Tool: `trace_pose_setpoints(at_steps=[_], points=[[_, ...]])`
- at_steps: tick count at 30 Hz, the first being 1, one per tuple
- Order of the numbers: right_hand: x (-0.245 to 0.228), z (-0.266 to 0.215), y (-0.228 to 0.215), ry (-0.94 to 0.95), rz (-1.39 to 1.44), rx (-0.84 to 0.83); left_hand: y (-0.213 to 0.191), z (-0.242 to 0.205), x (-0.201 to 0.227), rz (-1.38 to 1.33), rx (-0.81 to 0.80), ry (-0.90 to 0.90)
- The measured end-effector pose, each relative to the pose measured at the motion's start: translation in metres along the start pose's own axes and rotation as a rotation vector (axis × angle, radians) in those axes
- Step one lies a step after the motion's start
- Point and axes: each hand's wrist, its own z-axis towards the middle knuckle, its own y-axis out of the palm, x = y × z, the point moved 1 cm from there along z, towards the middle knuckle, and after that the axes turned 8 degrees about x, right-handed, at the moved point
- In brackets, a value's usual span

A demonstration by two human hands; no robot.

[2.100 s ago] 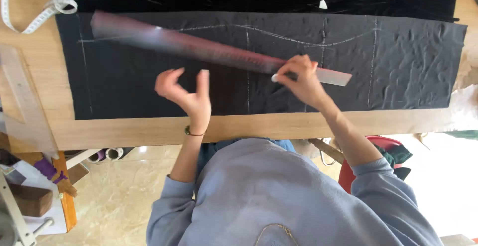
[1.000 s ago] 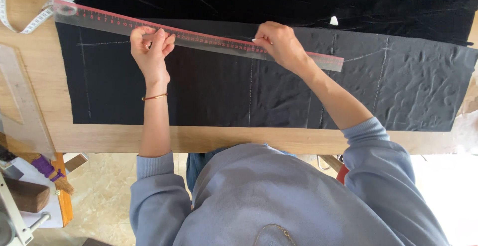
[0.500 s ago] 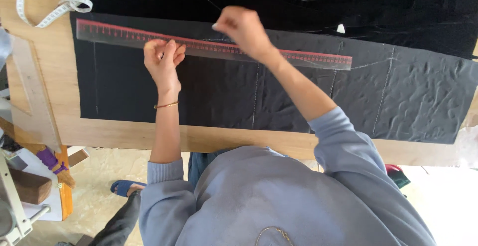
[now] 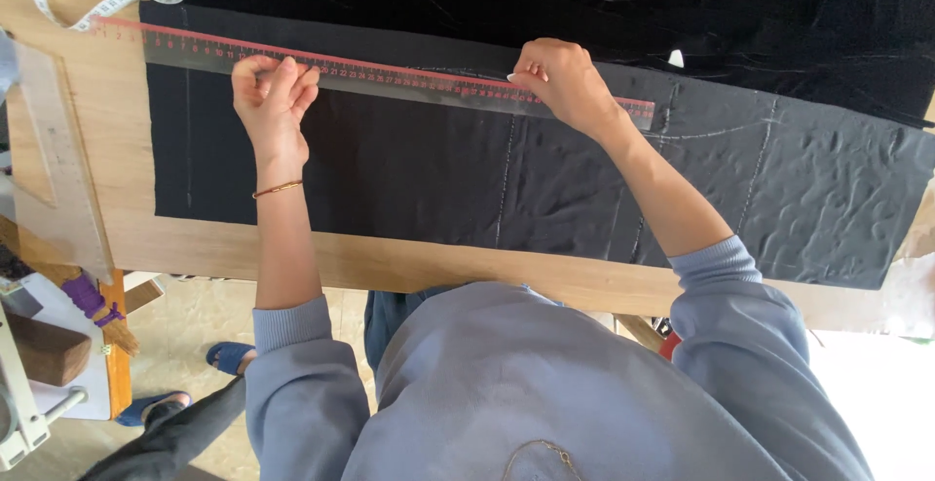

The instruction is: The person uses a ruler and chalk to mark lines on a piece of black fabric laid on a wooden table. They then use scissors to cut the fabric along the marked lines, separating the pieces.

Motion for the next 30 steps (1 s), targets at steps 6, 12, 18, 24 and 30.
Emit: trace_pose_setpoints(at_steps=[6, 12, 18, 24, 30], points=[[-0.003, 0.012, 0.010, -0.035, 0.003, -0.028, 0.007, 0.002, -0.001, 0.008, 0.031, 0.112], [-0.011, 0.059, 0.063, -0.319, 0.080, -0.047, 0.012, -0.010, -0.007, 0.089, 0.062, 0.275], [-0.084, 0.100, 0.130, -0.259, 0.341, 0.024, 0.009, -0.027, -0.015, 0.067, 0.158, 0.231], [-0.112, -0.005, 0.067, -0.431, 0.092, -0.013, -0.053, -0.064, -0.017, -0.079, 0.051, 0.019], [-0.063, -0.160, -0.001, -0.091, -0.131, -0.067, -0.074, -0.120, -0.040, -0.110, 0.016, -0.118]])
